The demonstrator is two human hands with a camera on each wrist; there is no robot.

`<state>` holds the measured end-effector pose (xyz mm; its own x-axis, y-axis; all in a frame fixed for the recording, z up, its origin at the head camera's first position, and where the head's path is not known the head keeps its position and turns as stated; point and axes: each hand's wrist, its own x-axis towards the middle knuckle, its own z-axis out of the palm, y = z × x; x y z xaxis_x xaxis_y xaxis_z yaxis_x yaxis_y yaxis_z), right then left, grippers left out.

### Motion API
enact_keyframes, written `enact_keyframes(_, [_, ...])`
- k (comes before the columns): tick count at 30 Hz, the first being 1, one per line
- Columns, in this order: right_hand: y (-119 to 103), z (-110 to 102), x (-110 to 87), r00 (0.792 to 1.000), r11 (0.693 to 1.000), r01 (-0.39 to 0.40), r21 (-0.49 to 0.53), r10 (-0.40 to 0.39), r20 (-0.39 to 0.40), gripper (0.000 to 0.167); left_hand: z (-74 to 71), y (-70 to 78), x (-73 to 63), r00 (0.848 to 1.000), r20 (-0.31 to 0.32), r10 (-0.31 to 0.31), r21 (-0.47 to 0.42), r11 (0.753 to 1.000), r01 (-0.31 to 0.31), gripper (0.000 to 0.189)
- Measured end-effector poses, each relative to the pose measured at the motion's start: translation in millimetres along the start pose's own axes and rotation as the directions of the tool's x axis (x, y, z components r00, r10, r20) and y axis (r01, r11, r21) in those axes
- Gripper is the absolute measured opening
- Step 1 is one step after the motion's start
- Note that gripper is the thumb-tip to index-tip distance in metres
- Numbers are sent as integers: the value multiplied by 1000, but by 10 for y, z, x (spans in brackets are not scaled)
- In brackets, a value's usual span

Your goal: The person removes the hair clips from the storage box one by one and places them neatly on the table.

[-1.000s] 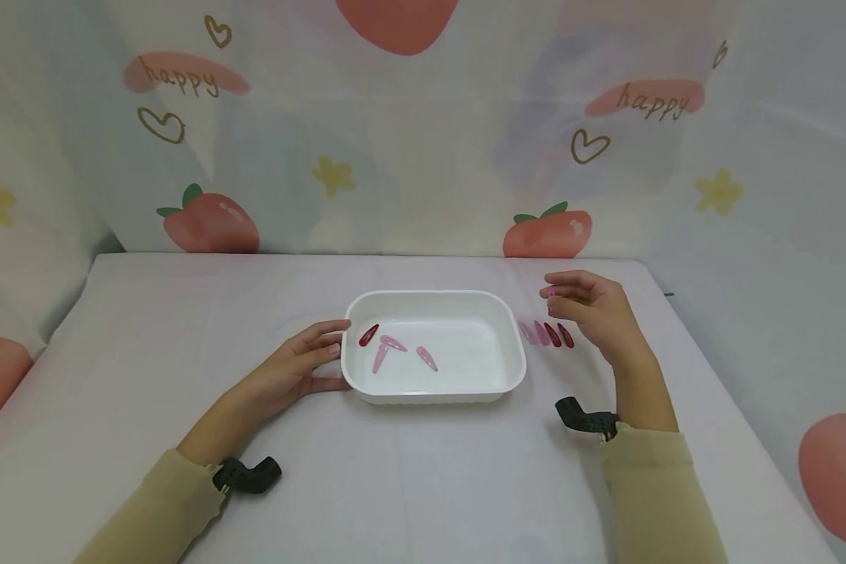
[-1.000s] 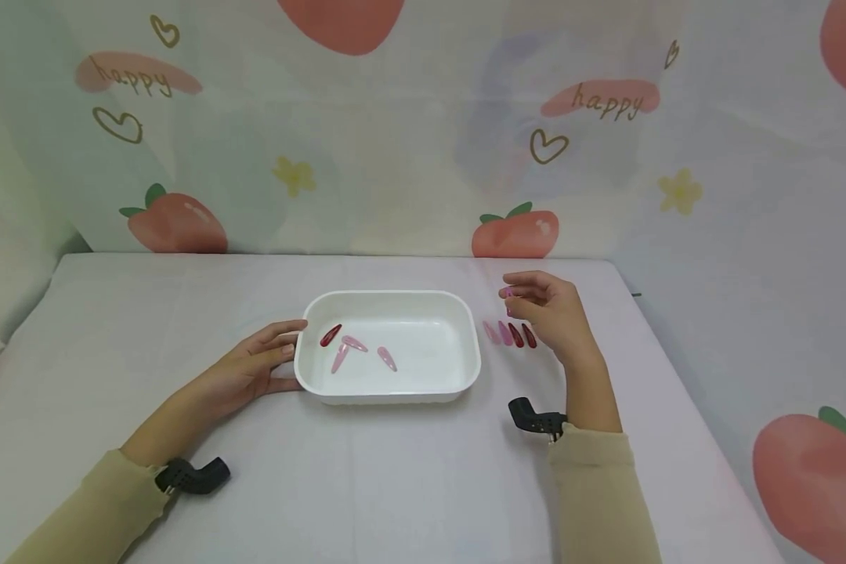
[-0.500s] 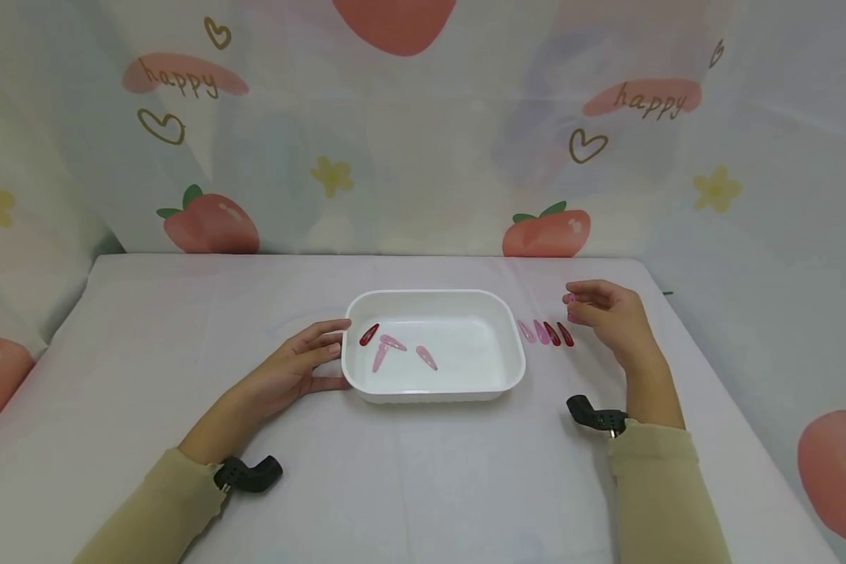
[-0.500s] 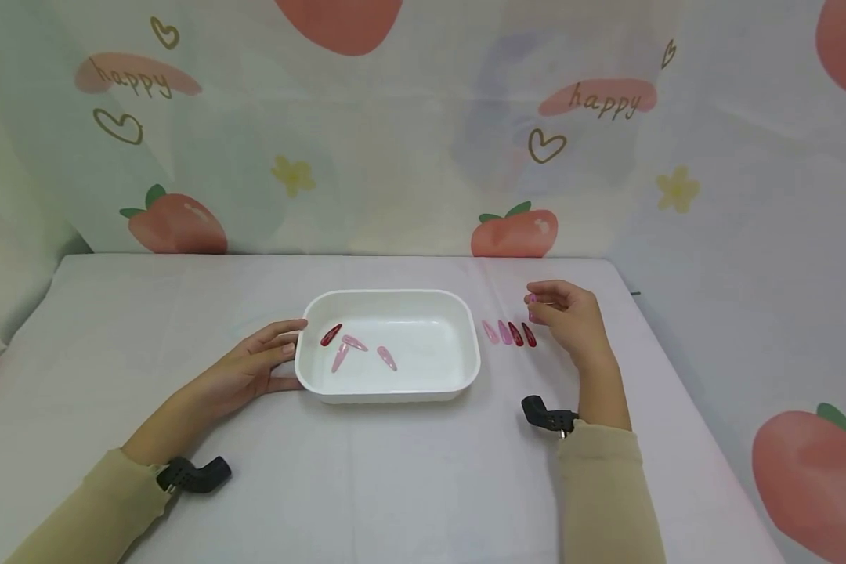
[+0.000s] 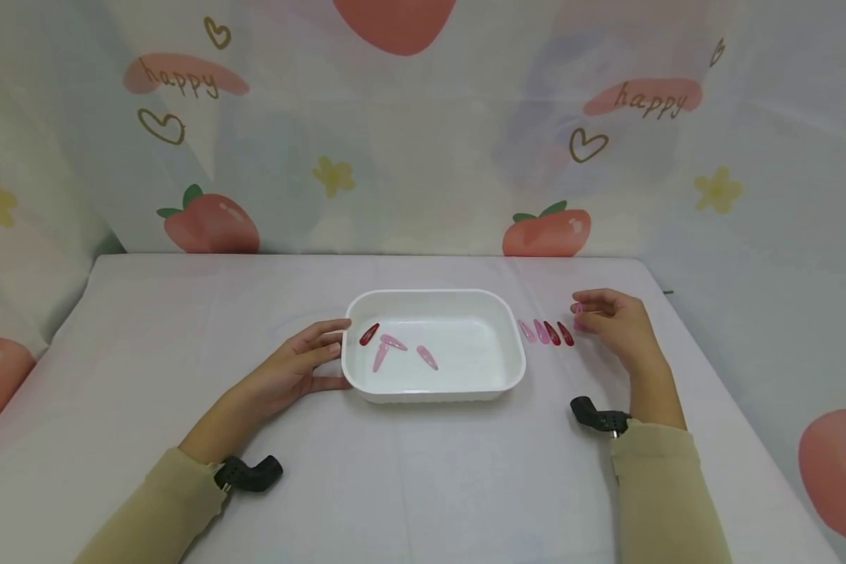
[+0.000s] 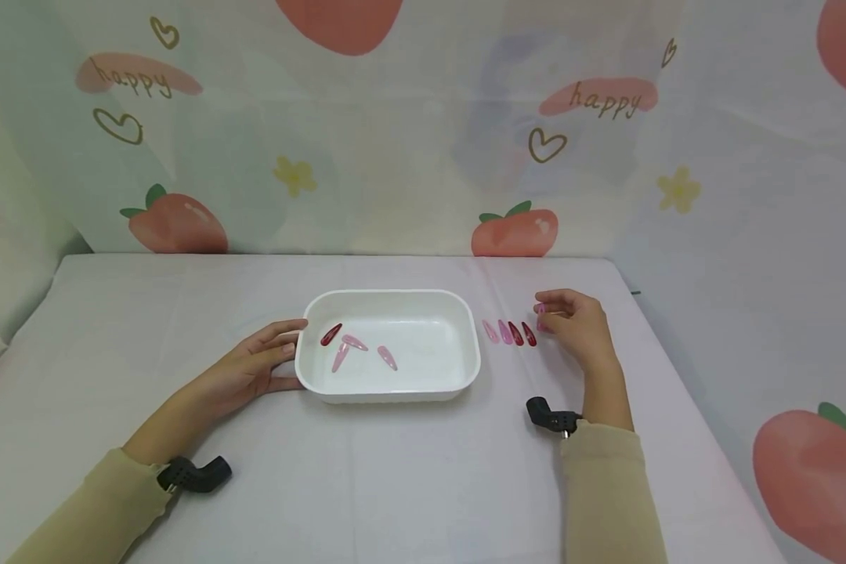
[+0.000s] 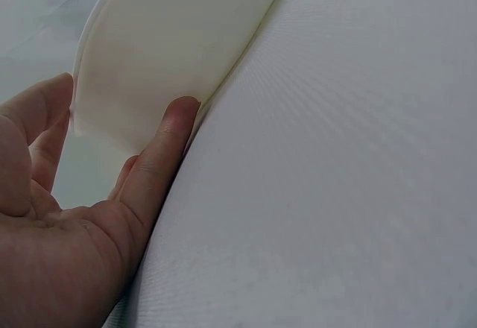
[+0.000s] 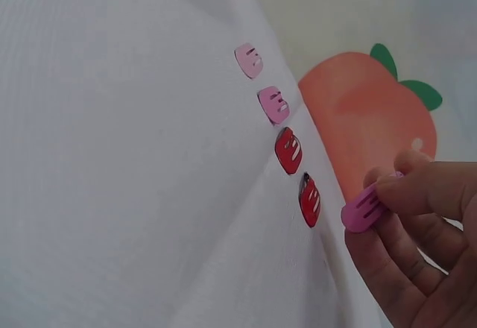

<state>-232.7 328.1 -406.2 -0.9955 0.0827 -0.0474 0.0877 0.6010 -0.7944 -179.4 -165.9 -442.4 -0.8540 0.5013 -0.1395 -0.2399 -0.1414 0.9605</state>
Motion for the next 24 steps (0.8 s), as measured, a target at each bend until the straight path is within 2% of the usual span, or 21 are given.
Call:
enact_keyframes(10, [83, -11, 47, 999, 986, -12, -164, 18, 32, 40, 2, 2, -8, 1000, -4, 10, 4, 1000, -10, 54])
enact_keyframes(24, [70, 80, 35, 999, 972, -41, -231, 46, 18, 37, -9, -18, 3, 1000, -4, 7, -13, 1000, -7, 54])
